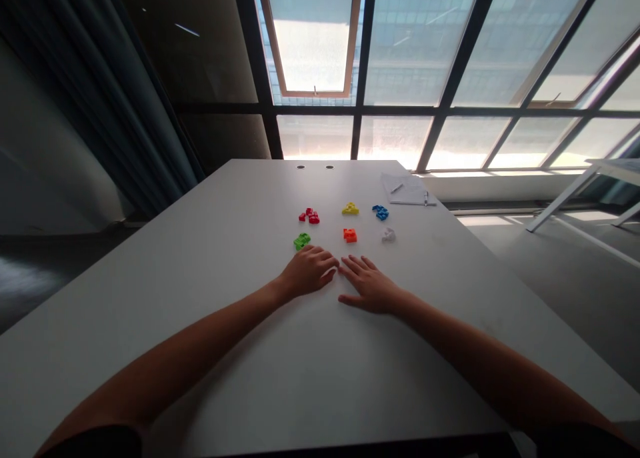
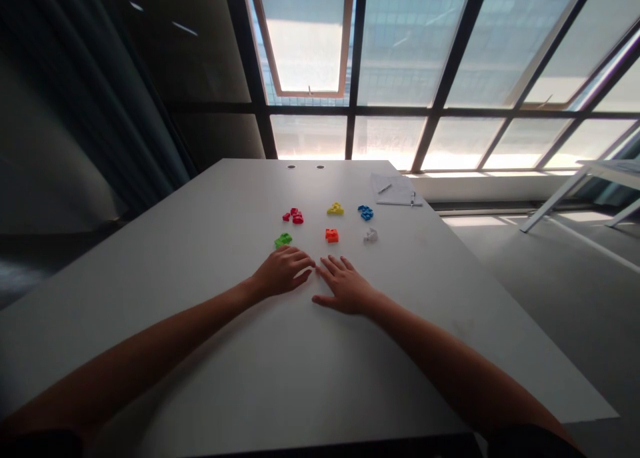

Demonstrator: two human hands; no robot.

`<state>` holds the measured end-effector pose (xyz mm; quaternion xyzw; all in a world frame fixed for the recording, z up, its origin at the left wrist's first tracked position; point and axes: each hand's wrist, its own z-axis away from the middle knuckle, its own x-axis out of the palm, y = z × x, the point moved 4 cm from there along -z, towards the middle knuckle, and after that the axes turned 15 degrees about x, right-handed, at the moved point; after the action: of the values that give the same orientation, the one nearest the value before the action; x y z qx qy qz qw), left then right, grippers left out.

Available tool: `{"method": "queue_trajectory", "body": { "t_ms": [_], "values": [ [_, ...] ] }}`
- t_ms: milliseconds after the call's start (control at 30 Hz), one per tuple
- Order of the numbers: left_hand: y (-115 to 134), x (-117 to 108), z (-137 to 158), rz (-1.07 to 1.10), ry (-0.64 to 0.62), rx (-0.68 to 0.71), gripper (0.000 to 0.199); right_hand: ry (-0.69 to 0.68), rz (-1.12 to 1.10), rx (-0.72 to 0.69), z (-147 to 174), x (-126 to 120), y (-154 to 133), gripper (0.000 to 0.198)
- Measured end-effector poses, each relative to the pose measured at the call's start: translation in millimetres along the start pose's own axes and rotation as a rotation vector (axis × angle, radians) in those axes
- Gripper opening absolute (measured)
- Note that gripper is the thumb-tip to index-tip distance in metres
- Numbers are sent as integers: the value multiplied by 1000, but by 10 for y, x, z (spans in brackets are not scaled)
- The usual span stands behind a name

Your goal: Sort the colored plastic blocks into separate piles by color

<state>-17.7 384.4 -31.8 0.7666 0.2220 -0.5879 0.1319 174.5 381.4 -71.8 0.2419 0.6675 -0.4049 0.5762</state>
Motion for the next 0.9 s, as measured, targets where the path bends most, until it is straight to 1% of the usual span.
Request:
{"method": "queue_trajectory", "body": {
  "t_ms": [100,200,300,433,500,567,667,767,833,900],
  "values": [
    [-60,-20,-505,-12,39,71,23,29,0,-25,-4,-36,-31,81],
    [-129,78,-1036,-39,78,115,23,59,-11,-38,1,-52,-41,78],
    [-183,302,-1507,-69,63,137,29,71,-11,-35,4,-34,-37,79],
    [-194,650,-1993,-118,-29,205,47,58,-3,-30,-12,6,-39,83],
    [-198,809,-2192,-130,-71,202,63,54,-15,-39,-22,19,-47,85],
    [-215,954,-2375,-117,-99,160,76,58,-39,-46,-26,30,-48,87],
    [-252,1125,-2620,-99,-133,132,86,78,-84,-56,-20,51,-35,87],
    [-370,1204,-2805,-77,-161,82,98,105,-117,-66,-11,80,-16,87],
    [-507,1219,-2883,-34,-189,11,109,118,-130,-65,-7,98,-8,87],
    [-669,1228,-2919,30,-237,-78,115,122,-136,-64,-6,103,-12,83]
  ]
}}
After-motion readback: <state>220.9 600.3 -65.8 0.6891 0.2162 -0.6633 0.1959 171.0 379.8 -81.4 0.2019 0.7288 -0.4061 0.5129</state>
